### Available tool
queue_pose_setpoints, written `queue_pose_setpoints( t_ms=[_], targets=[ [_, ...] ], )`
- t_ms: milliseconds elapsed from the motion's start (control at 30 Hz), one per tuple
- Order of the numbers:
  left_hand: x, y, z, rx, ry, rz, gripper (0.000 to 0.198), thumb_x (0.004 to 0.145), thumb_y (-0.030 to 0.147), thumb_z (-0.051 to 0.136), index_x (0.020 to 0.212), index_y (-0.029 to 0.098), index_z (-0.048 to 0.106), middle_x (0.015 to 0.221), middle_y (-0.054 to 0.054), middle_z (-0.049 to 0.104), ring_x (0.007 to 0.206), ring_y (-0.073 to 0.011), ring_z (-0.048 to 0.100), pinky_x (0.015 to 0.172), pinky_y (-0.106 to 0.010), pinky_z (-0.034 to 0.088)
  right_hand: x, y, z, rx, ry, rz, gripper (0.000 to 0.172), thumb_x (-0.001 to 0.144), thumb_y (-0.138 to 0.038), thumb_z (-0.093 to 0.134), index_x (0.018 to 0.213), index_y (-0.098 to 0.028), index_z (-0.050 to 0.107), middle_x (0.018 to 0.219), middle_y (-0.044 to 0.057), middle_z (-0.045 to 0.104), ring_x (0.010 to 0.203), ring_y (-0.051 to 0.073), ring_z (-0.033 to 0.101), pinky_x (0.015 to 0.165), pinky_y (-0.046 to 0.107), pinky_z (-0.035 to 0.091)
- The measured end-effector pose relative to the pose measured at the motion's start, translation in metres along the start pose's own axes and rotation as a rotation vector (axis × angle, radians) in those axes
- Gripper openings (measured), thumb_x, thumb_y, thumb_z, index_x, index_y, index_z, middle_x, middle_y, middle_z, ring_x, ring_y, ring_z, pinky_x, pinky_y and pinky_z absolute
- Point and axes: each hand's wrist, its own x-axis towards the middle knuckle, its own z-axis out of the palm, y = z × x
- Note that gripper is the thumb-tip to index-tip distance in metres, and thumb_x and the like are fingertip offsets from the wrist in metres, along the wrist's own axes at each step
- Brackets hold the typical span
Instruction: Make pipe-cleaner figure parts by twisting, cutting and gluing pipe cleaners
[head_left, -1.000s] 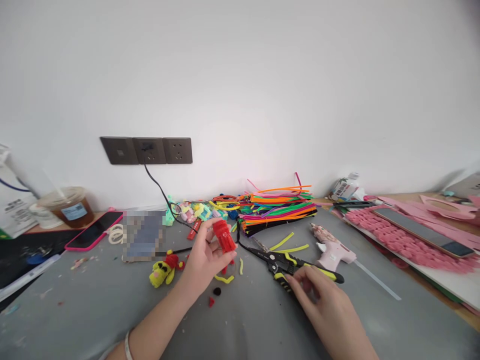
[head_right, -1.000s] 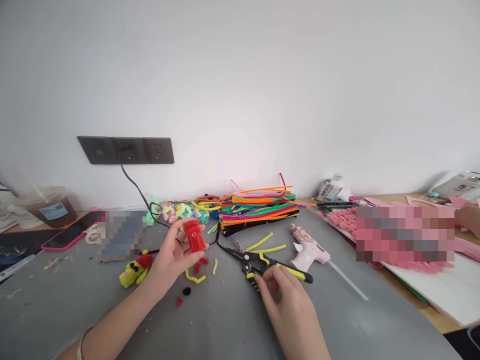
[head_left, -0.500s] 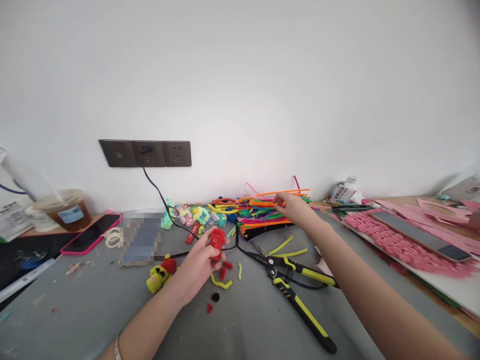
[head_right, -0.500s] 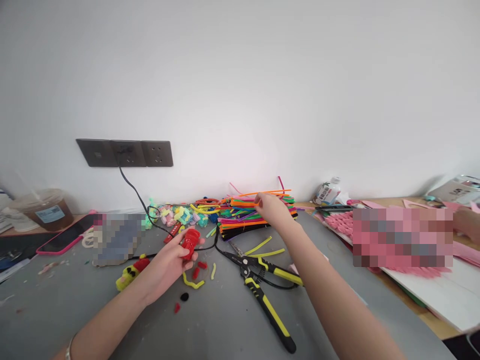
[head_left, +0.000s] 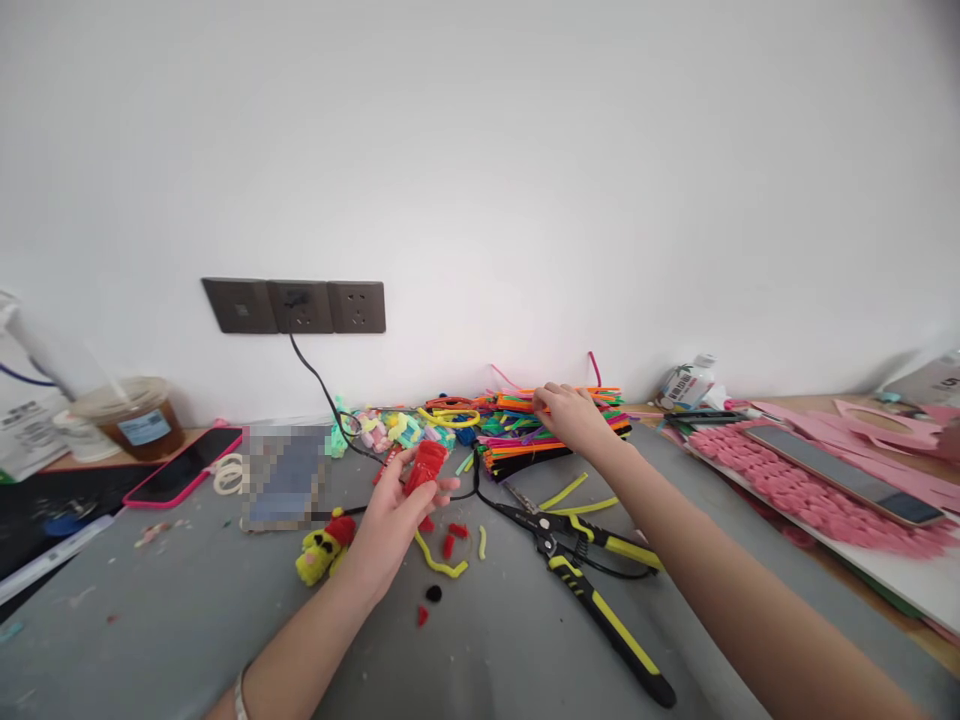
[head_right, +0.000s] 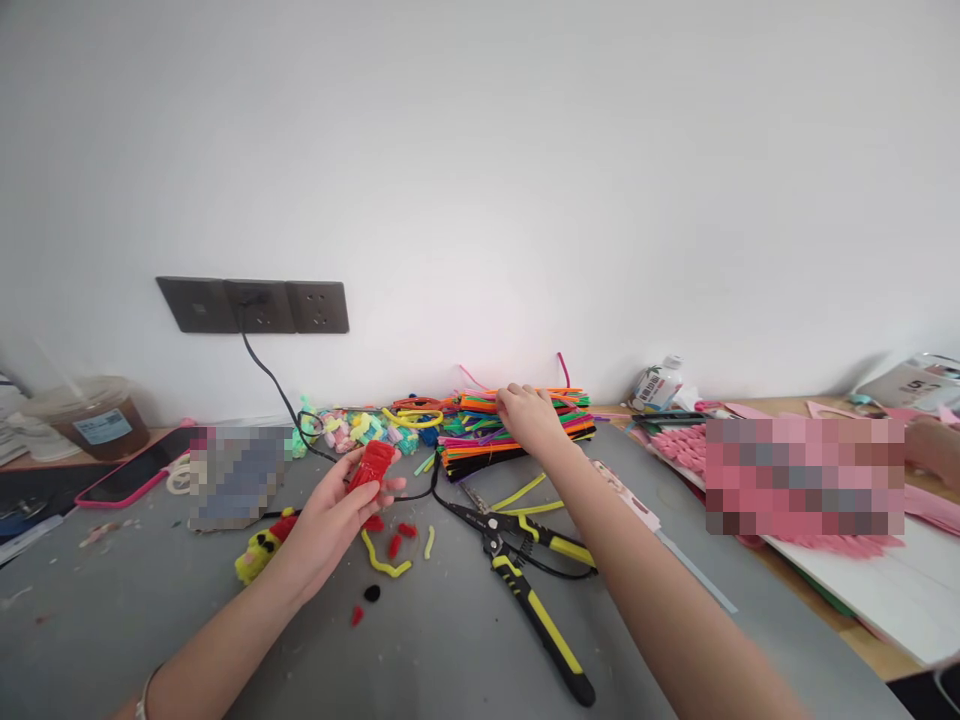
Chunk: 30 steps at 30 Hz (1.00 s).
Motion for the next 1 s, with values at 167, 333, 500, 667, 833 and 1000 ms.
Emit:
queue_pose_setpoints(
  t_ms=[167, 333, 500, 667, 833, 1000],
  targets=[
    [0.001, 0.001, 0.0, -0.038, 0.008, -0.028, 0.051, 0.08, 0.028, 0.071, 0.126, 0.021, 0.051, 0.124, -0.01, 0.067, 0.106, -0.0247, 0.07, 0.099, -0.039, 0.051, -0.002, 0.006, -0.006, 0.074, 0.03, -0.095, 0.015, 0.089, -0.01, 0.051, 0.091, -0.016, 0.065, 0.087, 0.009, 0.074, 0.085, 0.023, 0.064, 0.083, 0.035, 0.038],
    [0.004, -0.003, -0.003, 0.0, 0.009, 0.001, 0.05, 0.081, 0.035, 0.072, 0.124, 0.02, 0.052, 0.119, -0.009, 0.069, 0.105, -0.0254, 0.071, 0.095, -0.038, 0.054, -0.003, 0.004, -0.028, 0.184, 0.203, -0.084, 0.025, 0.096, -0.019, 0.042, 0.107, -0.017, 0.064, 0.085, 0.009, 0.073, 0.08, 0.022, 0.064, 0.077, 0.032, 0.044],
    [0.008, -0.008, -0.009, 0.083, -0.003, 0.001, 0.049, 0.078, 0.04, 0.076, 0.116, 0.019, 0.052, 0.11, -0.009, 0.073, 0.098, -0.0238, 0.073, 0.085, -0.032, 0.056, -0.017, -0.022, -0.08, 0.568, 0.616, -0.073, 0.052, 0.097, -0.02, 0.041, 0.148, -0.027, 0.033, 0.082, 0.0, 0.071, 0.049, 0.014, 0.051, 0.057, 0.028, 0.043],
    [0.007, -0.006, -0.009, 0.196, -0.091, -0.042, 0.05, 0.075, 0.043, 0.077, 0.114, 0.017, 0.058, 0.099, -0.01, 0.076, 0.085, -0.0219, 0.074, 0.072, -0.028, 0.055, -0.032, -0.051, -0.13, 1.258, 0.874, 0.01, 0.021, 0.095, -0.021, 0.051, 0.115, -0.024, 0.055, 0.05, -0.009, 0.042, 0.041, 0.011, 0.031, 0.042, 0.024, 0.024],
    [0.005, -0.004, -0.008, 0.258, -0.18, -0.003, 0.04, 0.07, 0.032, 0.082, 0.105, 0.016, 0.07, 0.09, -0.006, 0.074, 0.073, -0.0158, 0.068, 0.07, -0.026, 0.054, -0.041, -0.064, -0.124, 2.0, 0.268, 0.176, 0.042, 0.092, -0.029, 0.061, 0.059, -0.021, 0.035, 0.053, -0.011, 0.023, 0.039, 0.005, 0.009, 0.037, 0.019, 0.024],
    [0.007, -0.006, -0.011, 0.241, -0.159, 0.011, 0.041, 0.07, 0.03, 0.082, 0.107, 0.018, 0.067, 0.092, -0.004, 0.071, 0.074, -0.0147, 0.065, 0.067, -0.025, 0.053, -0.046, -0.079, -0.069, 2.385, -0.016, 0.268, 0.048, 0.091, -0.037, 0.06, 0.055, -0.02, 0.034, 0.06, -0.004, 0.038, 0.048, 0.007, 0.038, 0.042, 0.016, 0.04]
  ],
)
